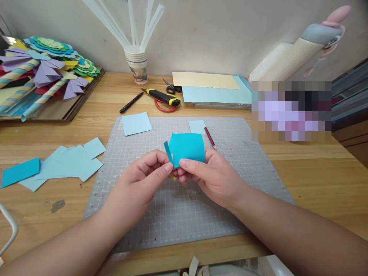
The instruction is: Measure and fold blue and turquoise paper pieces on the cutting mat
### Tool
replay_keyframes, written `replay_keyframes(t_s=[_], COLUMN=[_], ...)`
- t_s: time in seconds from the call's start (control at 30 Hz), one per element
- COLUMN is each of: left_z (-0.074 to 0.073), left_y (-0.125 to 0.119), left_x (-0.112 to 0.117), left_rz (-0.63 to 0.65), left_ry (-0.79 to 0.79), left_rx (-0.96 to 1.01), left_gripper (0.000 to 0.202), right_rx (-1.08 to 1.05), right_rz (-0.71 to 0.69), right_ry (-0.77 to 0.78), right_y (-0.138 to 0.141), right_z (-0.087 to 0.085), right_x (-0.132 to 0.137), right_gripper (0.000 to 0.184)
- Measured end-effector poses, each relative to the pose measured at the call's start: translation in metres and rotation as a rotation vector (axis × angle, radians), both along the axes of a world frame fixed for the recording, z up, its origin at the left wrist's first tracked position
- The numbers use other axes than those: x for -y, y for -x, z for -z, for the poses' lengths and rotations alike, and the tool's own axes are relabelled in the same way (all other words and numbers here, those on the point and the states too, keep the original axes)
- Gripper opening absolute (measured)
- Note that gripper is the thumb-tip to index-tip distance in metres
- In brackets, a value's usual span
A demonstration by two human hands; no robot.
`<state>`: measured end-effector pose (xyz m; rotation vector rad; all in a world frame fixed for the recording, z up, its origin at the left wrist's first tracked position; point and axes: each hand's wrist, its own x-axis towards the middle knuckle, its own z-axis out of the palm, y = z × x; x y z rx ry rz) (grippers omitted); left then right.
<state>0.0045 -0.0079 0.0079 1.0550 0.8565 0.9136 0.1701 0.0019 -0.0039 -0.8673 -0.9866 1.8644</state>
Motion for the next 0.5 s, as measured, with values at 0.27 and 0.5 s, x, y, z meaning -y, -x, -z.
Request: replay_keyframes(t_s=[0.27, 0.5], left_z=[0.003, -0.008], left_y=[0.001, 0.018], left_x=[0.001, -0.018], left_rz=[-0.02, -0.177], left_ry=[0.026, -0.079], left_rx=[0.028, -0.536], left_gripper=[0.012, 0.019], right_rx=[-0.045, 0.281], right_rz=[0.017, 0.152], right_ry=[-0.001, -0.062], right_y=[0.0, -0.018], right_z=[0.001, 0.001], right_x=[0.001, -0.027], right_gripper=[0.009, 0.024])
